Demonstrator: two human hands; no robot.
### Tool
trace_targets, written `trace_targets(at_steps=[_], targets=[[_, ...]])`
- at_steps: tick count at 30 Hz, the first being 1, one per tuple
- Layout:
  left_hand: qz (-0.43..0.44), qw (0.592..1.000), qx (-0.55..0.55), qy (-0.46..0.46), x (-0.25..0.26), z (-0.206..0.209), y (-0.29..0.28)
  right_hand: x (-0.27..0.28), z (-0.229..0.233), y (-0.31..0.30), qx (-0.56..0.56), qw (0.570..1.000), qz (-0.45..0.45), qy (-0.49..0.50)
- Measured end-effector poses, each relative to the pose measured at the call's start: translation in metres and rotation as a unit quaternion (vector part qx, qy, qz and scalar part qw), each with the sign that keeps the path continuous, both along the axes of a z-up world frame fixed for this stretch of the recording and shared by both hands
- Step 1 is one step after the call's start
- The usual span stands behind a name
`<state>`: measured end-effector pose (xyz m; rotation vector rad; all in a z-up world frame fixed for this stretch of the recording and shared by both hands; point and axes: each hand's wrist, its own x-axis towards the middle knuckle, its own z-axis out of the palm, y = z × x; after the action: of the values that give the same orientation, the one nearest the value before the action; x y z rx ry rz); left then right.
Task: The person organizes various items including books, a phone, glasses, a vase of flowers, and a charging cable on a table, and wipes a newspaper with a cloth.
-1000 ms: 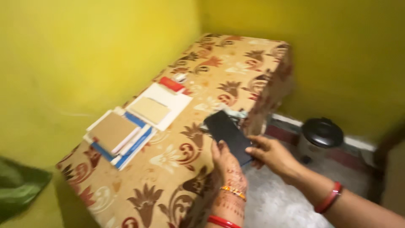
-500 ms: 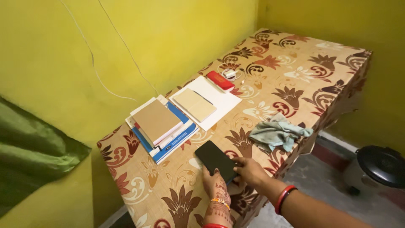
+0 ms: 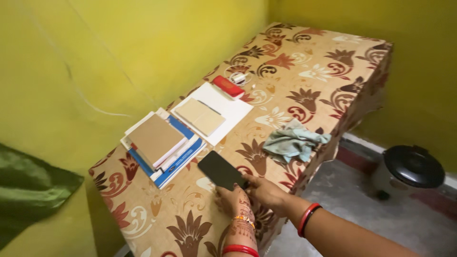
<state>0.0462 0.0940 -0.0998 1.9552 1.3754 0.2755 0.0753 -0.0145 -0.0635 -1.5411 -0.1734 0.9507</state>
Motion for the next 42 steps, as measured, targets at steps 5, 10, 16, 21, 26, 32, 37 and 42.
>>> trace_targets(at_steps=[5, 10, 16, 21, 26, 32, 37, 42], targets=[[-0.011, 0.991, -0.064, -0.119, 0.013, 0.042, -0.054, -0.009, 0.031, -0.067, 0.033, 0.987, -0.147, -0.049], [-0.081, 0.841, -0.334, -0.417, 0.024, 0.1, -0.168, -0.009, 0.041, -0.179, 0.209, 0.901, -0.378, -0.038], [-0.254, 0.763, -0.44, -0.4, 0.002, 0.138, -0.332, -0.047, 0.062, -0.335, 0.283, 0.741, -0.604, -0.075], [-0.325, 0.677, -0.563, -0.345, -0.041, 0.149, -0.449, -0.111, 0.072, -0.441, 0.314, 0.65, -0.682, -0.118], [-0.385, 0.636, -0.616, -0.258, -0.091, 0.149, -0.545, -0.182, 0.07, -0.532, 0.301, 0.555, -0.761, -0.149], [-0.458, 0.558, -0.667, -0.186, -0.171, 0.126, -0.651, -0.28, 0.048, -0.619, 0.291, 0.44, -0.834, -0.163], [-0.515, 0.556, -0.649, -0.072, -0.25, 0.108, -0.722, -0.371, 0.027, -0.68, 0.261, 0.349, -0.883, -0.175], [-0.568, 0.489, -0.662, 0.013, -0.344, 0.081, -0.785, -0.479, -0.014, -0.737, 0.24, 0.243, -0.918, -0.201]])
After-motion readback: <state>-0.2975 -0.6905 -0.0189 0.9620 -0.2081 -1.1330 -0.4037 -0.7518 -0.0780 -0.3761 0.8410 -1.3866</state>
